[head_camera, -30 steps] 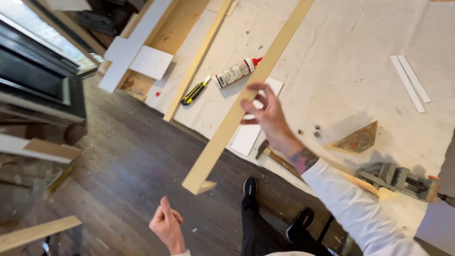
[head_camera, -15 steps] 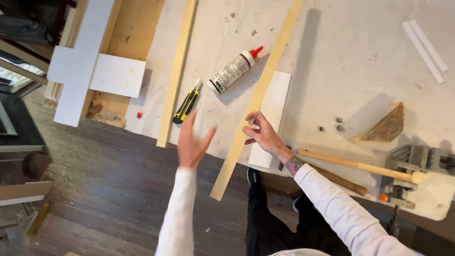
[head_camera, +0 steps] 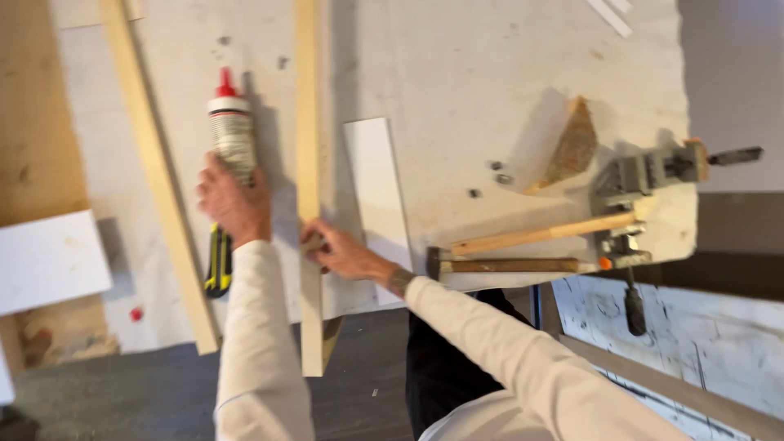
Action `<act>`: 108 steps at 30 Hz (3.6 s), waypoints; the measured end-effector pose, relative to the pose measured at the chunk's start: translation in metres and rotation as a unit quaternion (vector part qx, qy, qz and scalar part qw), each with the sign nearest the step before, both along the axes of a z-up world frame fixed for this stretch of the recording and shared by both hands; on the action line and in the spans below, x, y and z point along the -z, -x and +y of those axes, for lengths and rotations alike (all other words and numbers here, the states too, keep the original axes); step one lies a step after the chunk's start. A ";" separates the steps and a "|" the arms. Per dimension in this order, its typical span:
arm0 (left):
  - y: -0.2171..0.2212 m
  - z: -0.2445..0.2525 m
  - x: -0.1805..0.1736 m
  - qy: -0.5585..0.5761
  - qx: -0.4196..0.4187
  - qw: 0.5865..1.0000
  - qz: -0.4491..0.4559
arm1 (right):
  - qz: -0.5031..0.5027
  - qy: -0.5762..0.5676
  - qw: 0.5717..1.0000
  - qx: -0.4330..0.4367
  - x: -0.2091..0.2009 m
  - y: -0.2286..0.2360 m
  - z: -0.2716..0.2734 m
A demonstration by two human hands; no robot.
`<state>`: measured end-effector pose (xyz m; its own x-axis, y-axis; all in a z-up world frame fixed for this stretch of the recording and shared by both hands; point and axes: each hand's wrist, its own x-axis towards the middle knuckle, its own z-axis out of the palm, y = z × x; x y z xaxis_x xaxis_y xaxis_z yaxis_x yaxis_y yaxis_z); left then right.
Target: The person hammers a nail into a wooden frame clamped to a workbench, then uses a utility knife to trim a small piece of wood. They apply wood glue to a long wooden strip and attach it to the frame, securing the joint with clamps.
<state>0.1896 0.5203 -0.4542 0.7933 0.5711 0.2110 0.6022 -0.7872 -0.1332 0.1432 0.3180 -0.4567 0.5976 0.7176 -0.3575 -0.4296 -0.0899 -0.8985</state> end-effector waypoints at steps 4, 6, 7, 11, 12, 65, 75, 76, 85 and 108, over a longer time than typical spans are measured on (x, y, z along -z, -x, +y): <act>0.009 0.006 -0.026 0.125 0.014 0.990 -0.057 | -0.105 0.078 0.990 -0.058 -0.008 -0.017 0.014; 0.016 -0.011 -0.046 0.160 0.026 0.983 -0.089 | -0.094 0.112 0.987 -0.060 -0.010 -0.011 0.012; 0.018 -0.019 -0.057 0.197 0.039 0.971 -0.128 | -0.090 0.150 0.983 -0.062 -0.010 -0.011 0.012; 0.058 0.000 -0.043 0.206 0.112 0.948 -0.215 | -0.168 0.123 0.977 -0.043 0.023 -0.001 0.025; 0.069 0.015 -0.036 0.202 0.085 0.949 -0.227 | -0.186 0.157 0.970 -0.026 0.020 0.001 0.019; -0.022 -0.572 -0.091 0.345 0.498 0.795 -0.022 | -0.236 0.211 0.846 0.430 -0.106 -0.042 -0.568; -0.024 -0.554 -0.055 0.390 0.503 0.771 0.021 | -0.368 0.230 0.831 0.349 -0.104 -0.074 -0.545; -0.023 -0.553 -0.054 0.398 0.508 0.764 0.013 | -0.370 0.234 0.835 0.334 -0.105 -0.075 -0.544; -0.023 -0.550 -0.048 0.419 0.500 0.758 -0.002 | -0.333 0.206 0.890 0.233 -0.096 -0.062 -0.542; -0.027 -0.547 -0.045 0.412 0.514 0.752 -0.010 | -0.343 0.248 0.875 0.234 -0.106 -0.085 -0.542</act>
